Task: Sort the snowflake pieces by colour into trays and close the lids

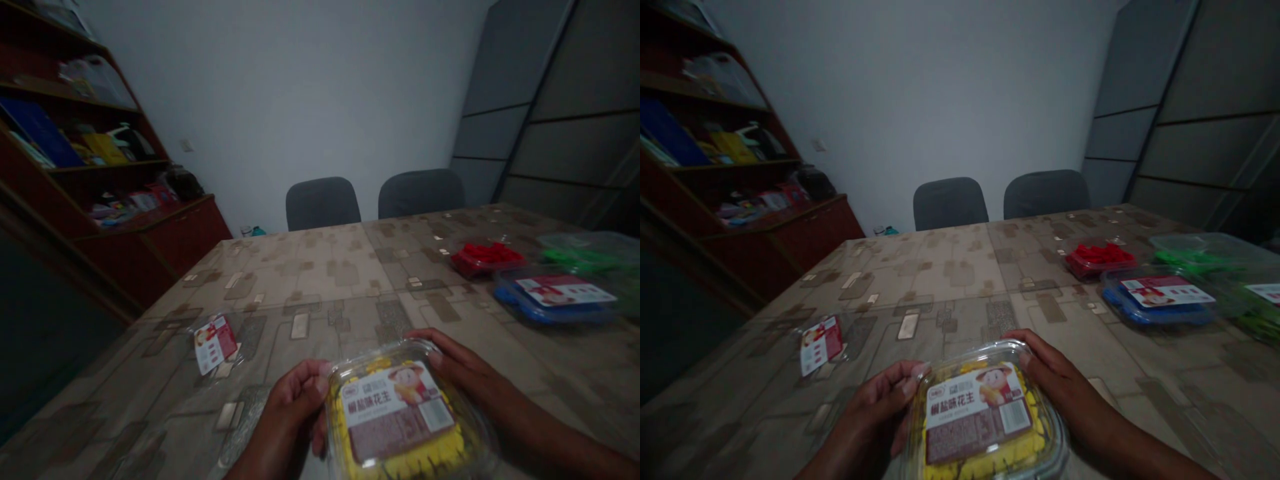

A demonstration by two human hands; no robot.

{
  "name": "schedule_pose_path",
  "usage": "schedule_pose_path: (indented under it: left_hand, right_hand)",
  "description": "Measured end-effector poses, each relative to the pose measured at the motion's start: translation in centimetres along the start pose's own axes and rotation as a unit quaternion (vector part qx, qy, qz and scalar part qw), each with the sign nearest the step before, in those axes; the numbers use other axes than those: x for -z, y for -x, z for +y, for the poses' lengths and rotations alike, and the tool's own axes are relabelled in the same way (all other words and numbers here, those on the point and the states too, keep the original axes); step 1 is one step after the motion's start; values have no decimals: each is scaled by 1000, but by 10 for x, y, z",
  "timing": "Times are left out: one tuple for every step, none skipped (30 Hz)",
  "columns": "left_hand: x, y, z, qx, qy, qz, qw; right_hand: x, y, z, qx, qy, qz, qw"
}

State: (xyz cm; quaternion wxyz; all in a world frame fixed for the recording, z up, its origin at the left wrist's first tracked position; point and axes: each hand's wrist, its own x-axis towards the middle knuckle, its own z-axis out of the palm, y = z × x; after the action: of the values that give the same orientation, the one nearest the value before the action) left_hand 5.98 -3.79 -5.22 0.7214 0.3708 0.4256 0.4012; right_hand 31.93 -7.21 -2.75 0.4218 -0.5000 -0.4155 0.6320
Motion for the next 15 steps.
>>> schedule_pose_path:
  left_hand:
    - [-1, 1, 0, -3, 1, 1, 1000]
    - [-2, 2, -1, -5, -1, 4, 1000]
    - [-3, 3, -1, -6, -6, 6, 1000]
    - [-3, 4, -1, -7, -13, 7, 1000]
    - [-3, 5, -2, -8, -19, 7, 1000]
    - [-3, 6, -2, -9, -20, 5, 1000]
    - [-3, 7, -3, -8, -19, 2, 1000]
    - [-3, 7, -3, -7, -18, -1, 1000]
    - [-2, 8, -4, -5, -17, -3, 1000]
    - [-2, 8, -4, -2, -17, -3, 1000]
    - [-2, 9, -5, 0, -18, -1, 1000]
    - [-2, 9, -5, 2, -19, 1, 1000]
    - [-2, 10, -6, 1, -18, 2, 1000]
    - [-2, 10, -7, 1, -15, 1, 1000]
    - [-3, 11, -9, 0, -12, 0, 1000]
  right_hand:
    - [0, -1, 1, -9, -20, -5, 1000]
    - [1, -1, 1, -15, -36, -7, 999]
    - [1, -2, 1, -15, -46, -5, 999]
    - [2, -3, 1, -10, -46, 2, 999]
    - [2, -3, 2, -2, -39, 13, 999]
    - [2, -3, 1, 6, -27, 25, 999]
    - [2, -3, 1, 10, -12, 36, 999]
    - [2, -4, 1, 12, 3, 48, 999]
    - [2, -4, 1, 13, 15, 58, 998]
    - [2, -4, 1, 15, 25, 65, 997]
    - [3, -5, 2, 18, 30, 69, 997]
    - [3, -5, 1, 19, 31, 72, 997]
    - [4, -6, 1, 20, 30, 74, 997]
    - [5, -7, 1, 21, 30, 74, 997]
    - [5, -9, 1, 24, 33, 74, 996]
